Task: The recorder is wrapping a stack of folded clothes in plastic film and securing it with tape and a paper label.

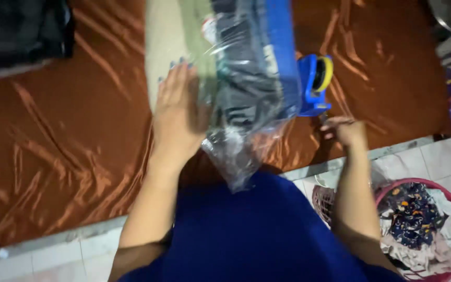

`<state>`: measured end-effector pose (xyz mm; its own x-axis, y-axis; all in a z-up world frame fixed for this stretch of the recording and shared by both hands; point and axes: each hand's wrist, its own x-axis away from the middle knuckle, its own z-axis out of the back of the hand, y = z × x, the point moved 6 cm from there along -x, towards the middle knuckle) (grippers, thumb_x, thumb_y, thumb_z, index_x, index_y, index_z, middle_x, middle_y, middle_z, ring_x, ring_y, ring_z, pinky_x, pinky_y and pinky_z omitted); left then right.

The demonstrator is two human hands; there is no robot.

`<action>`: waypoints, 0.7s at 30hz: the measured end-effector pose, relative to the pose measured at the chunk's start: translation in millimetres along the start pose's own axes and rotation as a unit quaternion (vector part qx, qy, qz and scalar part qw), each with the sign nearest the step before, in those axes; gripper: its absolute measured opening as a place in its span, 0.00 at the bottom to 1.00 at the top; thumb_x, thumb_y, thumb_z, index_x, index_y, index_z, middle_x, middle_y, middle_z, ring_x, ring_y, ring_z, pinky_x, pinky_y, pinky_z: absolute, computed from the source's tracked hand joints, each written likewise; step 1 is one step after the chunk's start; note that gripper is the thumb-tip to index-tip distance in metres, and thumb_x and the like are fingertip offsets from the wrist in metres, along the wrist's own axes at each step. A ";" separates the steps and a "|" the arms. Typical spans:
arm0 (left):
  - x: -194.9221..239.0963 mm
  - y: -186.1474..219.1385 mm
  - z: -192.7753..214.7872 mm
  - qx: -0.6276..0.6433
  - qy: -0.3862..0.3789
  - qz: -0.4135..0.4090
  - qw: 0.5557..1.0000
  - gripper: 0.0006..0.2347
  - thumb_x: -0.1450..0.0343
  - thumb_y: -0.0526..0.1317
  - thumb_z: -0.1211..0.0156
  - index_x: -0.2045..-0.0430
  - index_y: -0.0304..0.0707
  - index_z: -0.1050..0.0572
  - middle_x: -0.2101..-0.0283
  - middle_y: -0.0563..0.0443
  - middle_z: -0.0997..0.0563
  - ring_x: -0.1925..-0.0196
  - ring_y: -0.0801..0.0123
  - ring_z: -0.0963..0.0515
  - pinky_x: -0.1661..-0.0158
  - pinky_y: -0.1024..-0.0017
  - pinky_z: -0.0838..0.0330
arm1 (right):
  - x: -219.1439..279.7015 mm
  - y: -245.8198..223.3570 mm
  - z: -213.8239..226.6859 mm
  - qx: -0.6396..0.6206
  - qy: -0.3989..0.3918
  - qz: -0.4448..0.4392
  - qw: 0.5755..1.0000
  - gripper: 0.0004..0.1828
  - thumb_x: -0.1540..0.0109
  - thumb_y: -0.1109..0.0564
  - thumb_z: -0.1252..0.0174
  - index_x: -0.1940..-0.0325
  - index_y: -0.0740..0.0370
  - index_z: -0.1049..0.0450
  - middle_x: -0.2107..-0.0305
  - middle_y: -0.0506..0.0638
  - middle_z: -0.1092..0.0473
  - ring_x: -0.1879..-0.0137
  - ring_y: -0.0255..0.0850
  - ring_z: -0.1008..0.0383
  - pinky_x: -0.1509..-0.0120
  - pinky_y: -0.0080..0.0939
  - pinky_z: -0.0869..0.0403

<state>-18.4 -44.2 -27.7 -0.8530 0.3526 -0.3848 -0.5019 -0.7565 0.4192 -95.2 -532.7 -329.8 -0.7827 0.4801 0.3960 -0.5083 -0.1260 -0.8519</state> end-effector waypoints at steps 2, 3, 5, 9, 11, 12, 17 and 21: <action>4.5 2.0 0.5 0.000 0.021 -0.002 1.000 0.25 0.25 0.41 0.42 0.33 0.24 0.37 0.29 0.26 0.36 0.26 0.39 0.39 0.27 0.48 0.49 | 16.6 -64.1 24.5 -0.051 -0.035 0.029 0.998 0.06 0.36 0.66 0.42 0.56 0.65 0.22 0.65 0.53 0.21 0.67 0.35 0.23 0.63 0.33 0.25; 5.6 -2.2 -3.4 -0.005 0.032 0.006 0.999 0.25 0.25 0.41 0.42 0.33 0.24 0.37 0.29 0.26 0.36 0.26 0.39 0.39 0.27 0.48 0.49 | 18.9 -85.0 33.4 -0.046 -0.044 0.038 0.997 0.06 0.36 0.66 0.42 0.56 0.65 0.22 0.65 0.53 0.21 0.67 0.35 0.23 0.63 0.33 0.25; 10.6 -2.9 -14.3 -0.033 0.052 -0.024 0.998 0.27 0.29 0.42 0.43 0.35 0.25 0.35 0.31 0.29 0.34 0.27 0.40 0.37 0.28 0.47 0.49 | 34.0 -137.5 57.4 -0.173 -0.090 0.171 0.966 0.03 0.32 0.65 0.38 0.54 0.66 0.23 0.60 0.56 0.22 0.61 0.40 0.23 0.54 0.39 0.25; 15.8 -0.5 -8.9 0.011 0.080 -0.018 0.997 0.27 0.28 0.43 0.44 0.36 0.23 0.35 0.32 0.28 0.33 0.28 0.39 0.36 0.29 0.48 0.46 | 127.2 -295.8 2.7 -0.217 -0.242 0.340 0.883 0.04 0.37 0.63 0.35 0.58 0.64 0.21 0.48 0.54 0.22 0.55 0.40 0.21 0.46 0.40 0.21; 18.1 0.6 -11.6 -0.017 0.086 -0.035 0.996 0.24 0.25 0.43 0.44 0.36 0.24 0.33 0.32 0.29 0.32 0.27 0.42 0.35 0.27 0.50 0.44 | 152.8 -341.2 -25.0 -0.066 -0.274 0.413 0.866 0.03 0.34 0.64 0.35 0.61 0.66 0.23 0.65 0.54 0.23 0.58 0.39 0.22 0.51 0.36 0.25; 18.9 0.0 -12.7 -0.017 0.090 -0.031 0.995 0.24 0.25 0.43 0.44 0.36 0.24 0.33 0.32 0.29 0.32 0.27 0.42 0.35 0.27 0.50 0.44 | 162.2 -365.5 -45.5 -0.063 -0.278 0.415 0.864 0.03 0.34 0.64 0.35 0.61 0.66 0.23 0.65 0.54 0.23 0.58 0.39 0.22 0.51 0.36 0.25; 22.7 2.9 -7.1 0.000 0.159 -0.022 0.987 0.21 0.26 0.43 0.44 0.40 0.30 0.28 0.34 0.36 0.28 0.29 0.49 0.32 0.28 0.52 0.41 | 196.9 -454.0 -188.0 0.299 -0.295 0.439 0.794 0.07 0.38 0.61 0.33 0.56 0.62 0.19 0.65 0.50 0.21 0.60 0.33 0.21 0.52 0.36 0.23; 24.6 3.0 -2.5 0.024 0.170 -0.017 0.985 0.21 0.26 0.43 0.44 0.39 0.31 0.28 0.35 0.37 0.27 0.29 0.50 0.31 0.28 0.52 0.40 | 188.6 -461.0 -278.4 0.377 -0.323 0.419 0.760 0.05 0.38 0.56 0.34 0.61 0.58 0.16 0.69 0.49 0.19 0.63 0.35 0.19 0.53 0.39 0.23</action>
<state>-40.5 -39.1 -38.0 -0.7432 0.1663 -0.6480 -0.5420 -0.7175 0.4375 91.5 -142.4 42.2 -0.8345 -0.5387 0.1159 0.3947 -0.7312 -0.5564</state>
